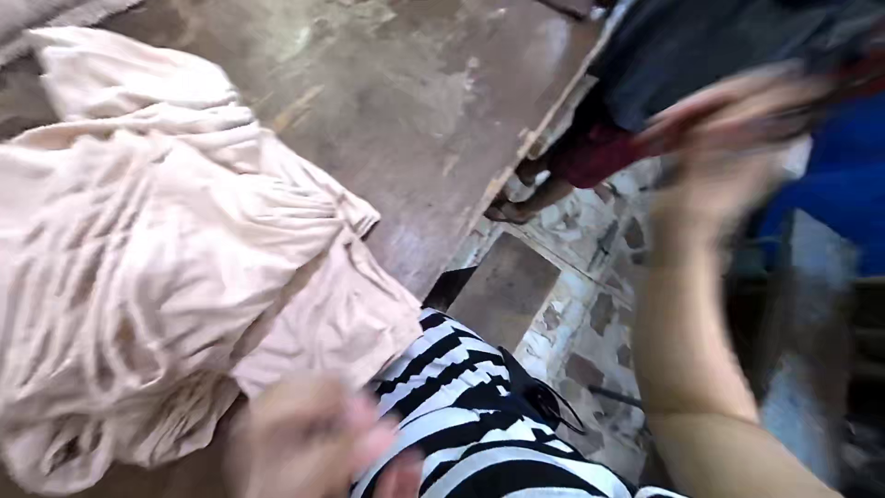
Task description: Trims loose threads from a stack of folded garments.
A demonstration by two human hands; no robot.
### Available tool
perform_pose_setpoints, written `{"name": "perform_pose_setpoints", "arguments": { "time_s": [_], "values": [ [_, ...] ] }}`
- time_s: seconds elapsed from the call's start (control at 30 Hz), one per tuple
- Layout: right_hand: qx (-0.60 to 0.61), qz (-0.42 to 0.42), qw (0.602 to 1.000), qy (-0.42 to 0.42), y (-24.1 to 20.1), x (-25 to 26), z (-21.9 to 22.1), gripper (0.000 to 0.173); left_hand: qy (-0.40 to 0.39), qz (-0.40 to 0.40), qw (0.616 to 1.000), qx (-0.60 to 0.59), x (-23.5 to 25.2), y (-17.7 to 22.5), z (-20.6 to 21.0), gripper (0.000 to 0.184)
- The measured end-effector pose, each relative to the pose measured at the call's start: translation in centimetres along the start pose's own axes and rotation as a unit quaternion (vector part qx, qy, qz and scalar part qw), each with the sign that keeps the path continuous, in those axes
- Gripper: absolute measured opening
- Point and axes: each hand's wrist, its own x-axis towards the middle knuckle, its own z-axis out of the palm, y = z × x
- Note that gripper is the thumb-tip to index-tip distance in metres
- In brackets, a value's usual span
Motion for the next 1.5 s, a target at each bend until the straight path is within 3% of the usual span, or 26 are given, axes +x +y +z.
{"name": "perform_pose_setpoints", "arguments": {
  "time_s": [0.07,0.1,0.17,0.27,0.37,0.53,0.8,1.03,1.13,1.23,1.5],
  "values": [
    [-0.063,0.246,0.961,-0.108,5.4,-11.7,1.5,0.025,-0.107,0.059,0.991,-0.061,1.6,-5.4,6.7,0.017],
    [-0.042,0.378,0.913,-0.144,7.2,-16.7,2.7,0.029,-0.177,0.07,0.979,-0.071,1.9,-7.1,9.3,0.018],
    [0.053,0.55,0.811,-0.191,8.5,-24.9,4.8,0.034,-0.339,0.071,0.936,-0.071,2.1,-8.7,13.3,0.02],
    [0.155,0.667,0.682,-0.255,5.4,-30.6,5.8,0.039,-0.525,0.084,0.844,-0.073,1.6,-9.3,17.9,0.025],
    [0.18,0.718,0.614,-0.273,3.3,-31.6,5.7,0.043,-0.613,0.116,0.78,-0.044,1.5,-8.8,20.2,0.028],
    [0.168,0.751,0.598,-0.221,2.0,-31.2,6.4,0.038,-0.638,0.164,0.752,-0.002,0.8,-9.1,22.2,0.022],
    [0.121,0.761,0.603,-0.206,1.3,-30.9,6.7,0.037,-0.548,0.242,0.801,-0.006,-0.4,-9.9,22.9,0.016],
    [0.133,0.764,0.602,-0.191,1.1,-31.0,6.6,0.035,-0.565,0.187,0.803,-0.027,-0.3,-10.3,22.8,0.014],
    [0.144,0.764,0.597,-0.195,1.4,-31.3,6.5,0.034,-0.569,0.124,0.812,-0.014,0.0,-10.3,22.1,0.032],
    [0.159,0.767,0.595,-0.177,1.5,-31.5,6.6,0.031,-0.57,0.068,0.819,0.008,0.4,-10.7,21.3,0.031],
    [0.147,0.772,0.592,-0.18,1.2,-30.6,6.6,0.026,-0.592,0.081,0.8,0.042,0.9,-10.2,20.5,0.041]
  ]
}}
